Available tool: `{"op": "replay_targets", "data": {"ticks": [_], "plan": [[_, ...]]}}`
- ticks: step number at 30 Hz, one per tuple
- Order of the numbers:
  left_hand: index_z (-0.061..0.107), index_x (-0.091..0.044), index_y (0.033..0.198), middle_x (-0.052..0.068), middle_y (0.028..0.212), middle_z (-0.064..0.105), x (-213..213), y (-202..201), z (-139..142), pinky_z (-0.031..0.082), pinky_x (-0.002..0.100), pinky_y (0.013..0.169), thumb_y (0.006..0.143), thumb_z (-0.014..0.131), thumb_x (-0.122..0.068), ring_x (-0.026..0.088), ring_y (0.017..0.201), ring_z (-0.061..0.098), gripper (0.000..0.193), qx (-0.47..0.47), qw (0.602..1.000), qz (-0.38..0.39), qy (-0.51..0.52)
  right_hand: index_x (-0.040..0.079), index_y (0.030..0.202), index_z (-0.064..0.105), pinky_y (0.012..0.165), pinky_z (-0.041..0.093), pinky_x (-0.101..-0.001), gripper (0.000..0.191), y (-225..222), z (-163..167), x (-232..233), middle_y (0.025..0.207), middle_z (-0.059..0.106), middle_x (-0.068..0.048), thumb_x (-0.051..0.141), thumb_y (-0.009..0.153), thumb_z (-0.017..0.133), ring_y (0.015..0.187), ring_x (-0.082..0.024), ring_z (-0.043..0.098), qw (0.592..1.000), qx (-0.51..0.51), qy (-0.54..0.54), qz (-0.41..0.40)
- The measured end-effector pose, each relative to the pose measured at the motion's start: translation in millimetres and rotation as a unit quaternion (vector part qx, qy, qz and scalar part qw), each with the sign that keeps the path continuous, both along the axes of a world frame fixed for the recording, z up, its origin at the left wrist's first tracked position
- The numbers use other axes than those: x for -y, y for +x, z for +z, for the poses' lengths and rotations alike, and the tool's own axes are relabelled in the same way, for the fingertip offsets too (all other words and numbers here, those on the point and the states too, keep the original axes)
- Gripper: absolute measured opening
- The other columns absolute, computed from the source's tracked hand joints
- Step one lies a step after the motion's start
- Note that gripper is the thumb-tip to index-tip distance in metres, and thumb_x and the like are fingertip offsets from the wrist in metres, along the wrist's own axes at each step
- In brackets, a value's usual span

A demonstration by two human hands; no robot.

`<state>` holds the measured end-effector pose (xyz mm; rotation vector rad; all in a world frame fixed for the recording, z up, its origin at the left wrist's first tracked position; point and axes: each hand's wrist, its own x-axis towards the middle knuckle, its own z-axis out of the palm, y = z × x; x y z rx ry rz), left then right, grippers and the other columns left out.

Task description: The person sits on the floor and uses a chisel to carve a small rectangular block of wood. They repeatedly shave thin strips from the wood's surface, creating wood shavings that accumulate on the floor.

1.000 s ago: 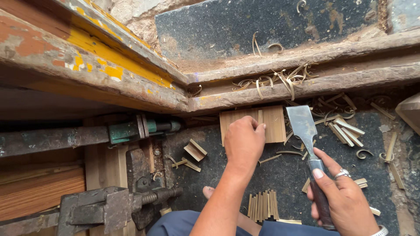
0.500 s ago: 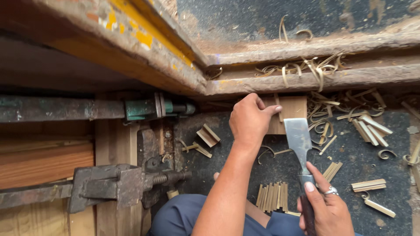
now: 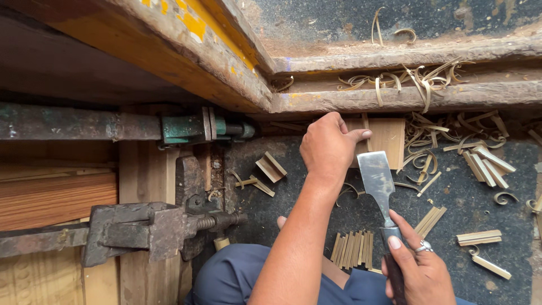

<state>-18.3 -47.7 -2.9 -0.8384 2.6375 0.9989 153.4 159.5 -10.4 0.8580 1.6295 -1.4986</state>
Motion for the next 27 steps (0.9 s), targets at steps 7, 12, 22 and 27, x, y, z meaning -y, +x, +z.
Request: {"op": "replay_targets", "data": {"ticks": [7,12,22,27], "plan": [[0.063,-0.008,0.069,0.013,0.071,0.071,0.2,0.4,-1.6,0.055,0.047,0.068,0.065,0.089,-0.048,0.035,0.072,0.072,0.048,0.003,1.0,-0.002,0.004,0.029,0.159,0.055,0.031,0.039,-0.0325,0.058,-0.3,-1.0,1.6,0.061,0.059,-0.013,0.027,0.101,0.057,0.036,-0.019,0.052,1.0,0.0,0.005,0.004],[0.063,-0.008,0.069,0.013,0.07,0.072,0.9,-0.5,1.0,0.055,0.047,0.069,0.065,0.089,-0.048,0.034,0.072,0.072,0.048,0.003,1.0,-0.005,0.001,0.028,0.158,0.055,0.031,0.04,-0.0325,0.057,-7.4,9.5,7.9,0.06,0.059,-0.012,0.028,0.101,0.056,0.036,-0.019,0.053,1.0,-0.005,-0.008,0.003],[0.062,-0.008,0.069,0.013,0.072,0.072,0.2,-0.4,-1.2,0.055,0.047,0.068,0.064,0.089,-0.047,0.035,0.073,0.072,0.047,0.003,1.0,0.004,0.004,0.025,0.145,0.058,0.035,0.038,-0.03,0.049,-22.6,22.9,16.4,0.057,0.058,-0.009,0.03,0.097,0.06,0.036,-0.016,0.05,0.996,-0.05,0.048,0.05],[0.06,-0.006,0.092,0.016,0.097,0.065,-14.0,17.0,24.3,0.05,0.05,0.08,0.064,0.093,-0.038,0.037,0.097,0.064,0.054,-0.059,0.996,-0.056,-0.042,0.025,0.146,0.056,0.034,0.04,-0.0284,0.051,-18.1,6.1,12.0,0.055,0.057,-0.005,0.028,0.095,0.059,0.035,-0.013,0.048,0.998,-0.065,-0.022,0.011]]}}
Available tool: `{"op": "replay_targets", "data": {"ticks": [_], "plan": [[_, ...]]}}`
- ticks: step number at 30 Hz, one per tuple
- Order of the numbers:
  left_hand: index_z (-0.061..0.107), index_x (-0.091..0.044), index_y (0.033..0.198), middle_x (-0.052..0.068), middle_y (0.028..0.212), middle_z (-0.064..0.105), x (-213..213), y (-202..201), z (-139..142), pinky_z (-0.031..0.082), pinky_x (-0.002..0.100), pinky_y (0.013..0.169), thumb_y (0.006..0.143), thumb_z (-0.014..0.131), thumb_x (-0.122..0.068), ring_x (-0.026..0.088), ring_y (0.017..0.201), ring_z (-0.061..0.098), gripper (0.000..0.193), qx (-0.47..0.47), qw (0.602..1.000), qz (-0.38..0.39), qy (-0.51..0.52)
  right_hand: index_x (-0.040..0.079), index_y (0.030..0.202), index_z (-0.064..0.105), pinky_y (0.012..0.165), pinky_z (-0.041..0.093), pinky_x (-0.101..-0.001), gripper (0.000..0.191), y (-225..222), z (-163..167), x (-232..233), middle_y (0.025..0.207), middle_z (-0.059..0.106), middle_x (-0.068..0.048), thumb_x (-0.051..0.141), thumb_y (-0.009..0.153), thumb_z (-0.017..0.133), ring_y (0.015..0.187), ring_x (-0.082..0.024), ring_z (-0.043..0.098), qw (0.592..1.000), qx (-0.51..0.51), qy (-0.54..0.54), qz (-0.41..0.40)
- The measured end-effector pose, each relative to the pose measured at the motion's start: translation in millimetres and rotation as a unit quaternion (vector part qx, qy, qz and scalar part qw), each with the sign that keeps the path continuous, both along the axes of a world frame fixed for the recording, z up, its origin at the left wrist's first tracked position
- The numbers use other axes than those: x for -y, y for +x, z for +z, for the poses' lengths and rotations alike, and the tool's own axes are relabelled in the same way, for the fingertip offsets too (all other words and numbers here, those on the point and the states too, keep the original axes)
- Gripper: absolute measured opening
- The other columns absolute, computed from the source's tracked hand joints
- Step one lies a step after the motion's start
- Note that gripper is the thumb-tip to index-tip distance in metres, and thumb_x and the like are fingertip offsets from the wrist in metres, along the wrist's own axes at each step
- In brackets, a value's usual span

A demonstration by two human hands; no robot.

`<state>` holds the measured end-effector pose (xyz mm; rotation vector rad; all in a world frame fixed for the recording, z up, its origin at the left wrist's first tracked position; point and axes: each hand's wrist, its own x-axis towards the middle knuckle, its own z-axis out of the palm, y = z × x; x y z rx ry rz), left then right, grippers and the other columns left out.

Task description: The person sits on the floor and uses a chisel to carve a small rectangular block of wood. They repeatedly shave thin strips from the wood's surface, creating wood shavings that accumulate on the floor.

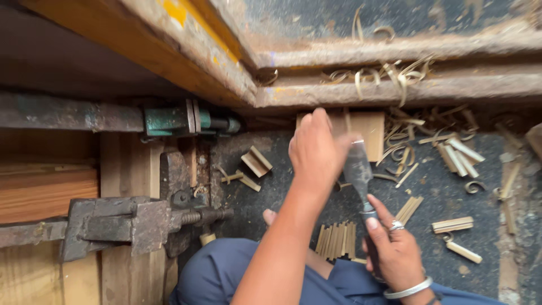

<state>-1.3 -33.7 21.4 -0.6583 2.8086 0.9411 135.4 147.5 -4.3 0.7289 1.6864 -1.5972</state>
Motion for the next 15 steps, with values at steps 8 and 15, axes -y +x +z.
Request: {"op": "replay_targets", "data": {"ticks": [8,15], "plan": [[0.05,-0.007,0.109,0.013,0.117,0.048,-26.1,16.5,17.2,0.042,0.05,0.091,0.046,0.098,-0.043,0.035,0.113,0.049,0.087,0.062,0.991,-0.003,-0.116,0.024,0.146,0.058,0.035,0.037,-0.027,0.051,-2.0,-22.7,0.2,0.054,0.054,-0.003,0.024,0.095,0.058,0.036,-0.011,0.045,0.999,-0.032,-0.029,-0.02],[0.05,-0.007,0.106,0.012,0.113,0.049,-21.6,2.4,5.6,0.041,0.049,0.091,0.052,0.096,-0.045,0.033,0.111,0.05,0.08,0.004,0.991,0.018,-0.131,0.024,0.146,0.058,0.035,0.041,-0.0287,0.05,-39.2,-20.9,15.6,0.056,0.057,-0.005,0.025,0.096,0.057,0.037,-0.013,0.05,0.997,-0.066,0.018,0.02]]}}
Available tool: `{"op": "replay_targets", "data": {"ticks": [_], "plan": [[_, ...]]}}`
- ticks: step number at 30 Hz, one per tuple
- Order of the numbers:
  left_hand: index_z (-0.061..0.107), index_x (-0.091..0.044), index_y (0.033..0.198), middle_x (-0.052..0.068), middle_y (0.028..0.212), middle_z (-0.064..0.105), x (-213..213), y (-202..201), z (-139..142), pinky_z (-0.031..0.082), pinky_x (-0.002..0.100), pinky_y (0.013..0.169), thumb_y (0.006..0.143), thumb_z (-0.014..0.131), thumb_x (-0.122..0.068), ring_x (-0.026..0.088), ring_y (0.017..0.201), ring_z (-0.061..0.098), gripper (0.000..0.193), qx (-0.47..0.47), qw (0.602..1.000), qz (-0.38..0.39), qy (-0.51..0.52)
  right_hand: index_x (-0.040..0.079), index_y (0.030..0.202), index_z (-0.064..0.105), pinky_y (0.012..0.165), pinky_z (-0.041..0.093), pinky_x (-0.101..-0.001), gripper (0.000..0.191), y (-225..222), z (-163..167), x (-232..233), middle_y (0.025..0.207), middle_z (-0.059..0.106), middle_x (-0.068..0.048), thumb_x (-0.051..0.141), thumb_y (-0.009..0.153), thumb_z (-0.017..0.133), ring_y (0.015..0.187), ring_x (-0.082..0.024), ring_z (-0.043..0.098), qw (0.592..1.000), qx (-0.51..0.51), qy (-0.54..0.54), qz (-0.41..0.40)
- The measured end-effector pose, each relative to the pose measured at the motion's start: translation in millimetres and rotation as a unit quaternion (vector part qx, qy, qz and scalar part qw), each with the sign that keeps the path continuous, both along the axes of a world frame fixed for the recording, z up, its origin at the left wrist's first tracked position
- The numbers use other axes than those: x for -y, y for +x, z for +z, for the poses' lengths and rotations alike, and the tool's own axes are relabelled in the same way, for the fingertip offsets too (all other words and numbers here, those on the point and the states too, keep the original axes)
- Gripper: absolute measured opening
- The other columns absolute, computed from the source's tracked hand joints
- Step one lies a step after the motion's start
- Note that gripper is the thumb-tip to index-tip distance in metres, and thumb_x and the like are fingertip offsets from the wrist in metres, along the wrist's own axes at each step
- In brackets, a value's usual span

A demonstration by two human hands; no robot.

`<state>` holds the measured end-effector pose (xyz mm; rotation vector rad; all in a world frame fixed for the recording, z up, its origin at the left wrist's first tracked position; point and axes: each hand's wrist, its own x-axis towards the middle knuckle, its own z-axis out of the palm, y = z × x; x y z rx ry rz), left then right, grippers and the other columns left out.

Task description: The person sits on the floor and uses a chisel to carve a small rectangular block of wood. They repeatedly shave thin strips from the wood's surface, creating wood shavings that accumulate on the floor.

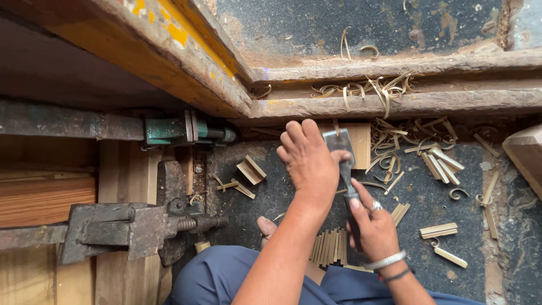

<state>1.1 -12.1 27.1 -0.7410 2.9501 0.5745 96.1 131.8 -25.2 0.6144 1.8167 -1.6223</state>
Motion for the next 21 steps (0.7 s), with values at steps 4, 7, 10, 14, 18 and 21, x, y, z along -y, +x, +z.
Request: {"op": "replay_targets", "data": {"ticks": [4,7,10,14,18,21], "plan": [[0.05,-0.005,0.108,0.014,0.115,0.049,6.7,-11.0,-6.1,0.04,0.05,0.092,0.058,0.094,-0.045,0.033,0.111,0.05,0.078,-0.029,1.0,0.0,-0.01,0.022,0.145,0.059,0.035,0.042,-0.0294,0.048,-17.6,6.4,21.5,0.056,0.056,-0.005,0.026,0.098,0.057,0.037,-0.013,0.05,0.999,-0.016,-0.028,-0.026],[0.051,-0.005,0.108,0.015,0.116,0.049,16.5,-17.2,-4.8,0.039,0.051,0.093,0.056,0.094,-0.046,0.035,0.113,0.048,0.079,-0.022,1.0,0.001,-0.018,0.023,0.146,0.058,0.034,0.039,-0.0304,0.049,-14.0,13.4,43.9,0.056,0.055,-0.004,0.024,0.097,0.056,0.037,-0.014,0.048,0.996,-0.018,-0.038,-0.078],[0.051,-0.005,0.112,0.016,0.117,0.049,25.0,-11.6,6.0,0.038,0.053,0.093,0.055,0.094,-0.046,0.036,0.113,0.048,0.082,-0.02,1.0,-0.001,-0.01,0.023,0.148,0.057,0.036,0.043,-0.03,0.049,-8.0,26.0,56.6,0.058,0.054,-0.005,0.028,0.099,0.055,0.04,-0.013,0.05,0.994,-0.008,-0.051,-0.101],[0.053,-0.002,0.113,0.022,0.119,0.051,26.9,15.9,26.8,0.038,0.056,0.092,0.073,0.087,-0.049,0.043,0.11,0.052,0.071,-0.144,0.989,-0.004,0.027,0.023,0.148,0.054,0.034,0.043,-0.0295,0.05,-2.0,51.6,42.5,0.061,0.058,-0.006,0.035,0.1,0.046,0.038,-0.014,0.051,0.985,0.008,-0.099,-0.141],[0.07,-0.002,0.102,0.026,0.101,0.071,-2.3,48.0,30.8,0.052,0.053,0.089,0.095,0.058,-0.055,0.043,0.099,0.069,0.054,0.149,0.953,-0.034,0.261,0.026,0.147,0.052,0.032,0.041,-0.0311,0.049,15.2,66.9,17.4,0.058,0.057,-0.008,0.039,0.1,0.045,0.035,-0.017,0.049,0.983,0.013,-0.08,-0.162],[0.077,-0.001,0.093,0.025,0.096,0.073,-21.7,56.1,19.0,0.053,0.053,0.086,0.1,0.053,-0.049,0.044,0.095,0.07,0.053,0.19,0.937,-0.118,0.266,0.021,0.144,0.059,0.032,0.04,-0.0319,0.046,31.1,65.2,8.1,0.057,0.056,-0.009,0.035,0.102,0.047,0.034,-0.018,0.049,0.987,0.014,-0.063,-0.145]]}}
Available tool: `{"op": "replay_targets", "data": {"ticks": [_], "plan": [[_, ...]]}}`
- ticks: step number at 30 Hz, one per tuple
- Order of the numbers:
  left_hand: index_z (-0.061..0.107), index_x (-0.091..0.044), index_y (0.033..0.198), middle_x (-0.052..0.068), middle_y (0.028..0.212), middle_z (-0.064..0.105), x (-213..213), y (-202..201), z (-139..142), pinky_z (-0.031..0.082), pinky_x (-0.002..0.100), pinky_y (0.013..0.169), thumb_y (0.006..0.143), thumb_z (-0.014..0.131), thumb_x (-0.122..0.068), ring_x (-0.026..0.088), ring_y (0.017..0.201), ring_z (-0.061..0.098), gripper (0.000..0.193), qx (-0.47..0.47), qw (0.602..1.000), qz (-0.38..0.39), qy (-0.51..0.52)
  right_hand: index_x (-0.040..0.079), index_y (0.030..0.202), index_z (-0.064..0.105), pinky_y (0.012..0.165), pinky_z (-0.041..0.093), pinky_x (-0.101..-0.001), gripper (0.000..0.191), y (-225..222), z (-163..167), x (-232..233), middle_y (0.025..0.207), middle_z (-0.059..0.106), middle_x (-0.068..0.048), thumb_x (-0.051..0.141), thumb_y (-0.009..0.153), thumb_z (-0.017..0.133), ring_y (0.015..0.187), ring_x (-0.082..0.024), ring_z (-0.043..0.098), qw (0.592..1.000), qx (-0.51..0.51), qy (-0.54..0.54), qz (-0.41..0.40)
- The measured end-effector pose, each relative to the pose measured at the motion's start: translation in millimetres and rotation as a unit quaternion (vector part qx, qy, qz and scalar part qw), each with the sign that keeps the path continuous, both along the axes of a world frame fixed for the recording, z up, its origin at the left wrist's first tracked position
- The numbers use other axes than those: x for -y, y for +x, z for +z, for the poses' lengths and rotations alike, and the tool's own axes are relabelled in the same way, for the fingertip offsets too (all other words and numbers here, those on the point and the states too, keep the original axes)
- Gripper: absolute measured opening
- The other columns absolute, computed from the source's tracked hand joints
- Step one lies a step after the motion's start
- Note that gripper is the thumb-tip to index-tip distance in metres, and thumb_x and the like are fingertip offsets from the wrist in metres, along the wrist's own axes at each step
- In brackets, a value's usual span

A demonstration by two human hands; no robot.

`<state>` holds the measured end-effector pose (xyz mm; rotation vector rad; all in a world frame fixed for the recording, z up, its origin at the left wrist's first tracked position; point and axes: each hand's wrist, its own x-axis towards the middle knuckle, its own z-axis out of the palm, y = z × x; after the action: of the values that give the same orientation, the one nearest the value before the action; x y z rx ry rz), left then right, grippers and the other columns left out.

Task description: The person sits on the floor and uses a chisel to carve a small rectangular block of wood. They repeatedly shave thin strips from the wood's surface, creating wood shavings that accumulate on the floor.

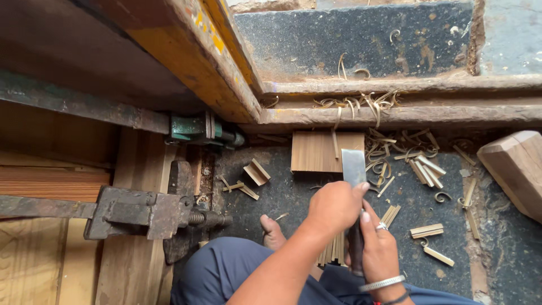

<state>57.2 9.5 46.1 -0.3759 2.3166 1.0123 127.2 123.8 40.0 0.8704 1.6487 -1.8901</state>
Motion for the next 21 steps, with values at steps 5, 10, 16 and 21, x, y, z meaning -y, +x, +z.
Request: {"op": "replay_targets", "data": {"ticks": [5,10,16,21], "plan": [[0.078,-0.002,0.093,0.023,0.095,0.074,-1.1,12.9,-17.6,0.055,0.05,0.084,0.1,0.056,-0.043,0.04,0.094,0.072,0.047,0.017,0.997,-0.02,-0.066,0.023,0.14,0.063,0.032,0.038,-0.0314,0.042,8.8,-8.6,-6.7,0.054,0.054,-0.007,0.033,0.101,0.053,0.033,-0.017,0.048,0.998,0.035,0.002,0.048],[0.078,-0.004,0.091,0.02,0.094,0.075,0.1,11.8,-23.8,0.056,0.049,0.082,0.1,0.058,-0.039,0.038,0.094,0.072,0.041,0.004,0.996,-0.023,-0.084,0.022,0.137,0.065,0.031,0.037,-0.0325,0.039,4.9,-24.6,-8.7,0.052,0.053,-0.007,0.032,0.1,0.054,0.032,-0.018,0.046,0.995,0.059,0.028,0.073],[0.078,-0.005,0.093,0.019,0.095,0.075,-4.7,3.0,-27.1,0.058,0.045,0.081,0.1,0.06,-0.037,0.035,0.095,0.073,0.037,0.04,0.992,-0.046,-0.114,0.01,0.137,0.068,0.034,0.033,-0.0262,0.04,13.2,-66.9,-12.1,0.062,0.059,-0.001,0.024,0.101,0.056,0.039,-0.008,0.043,0.998,-0.025,-0.009,0.048],[0.079,-0.007,0.092,0.017,0.094,0.076,-4.6,-6.3,-35.0,0.059,0.044,0.079,0.101,0.059,-0.038,0.034,0.092,0.074,0.038,0.034,0.989,-0.032,-0.139,0.01,0.139,0.067,0.059,0.048,-0.0242,0.042,11.6,-96.7,-11.9,0.086,0.073,-0.003,0.025,0.101,0.059,0.068,-0.007,0.058,0.986,-0.109,0.084,0.094]]}}
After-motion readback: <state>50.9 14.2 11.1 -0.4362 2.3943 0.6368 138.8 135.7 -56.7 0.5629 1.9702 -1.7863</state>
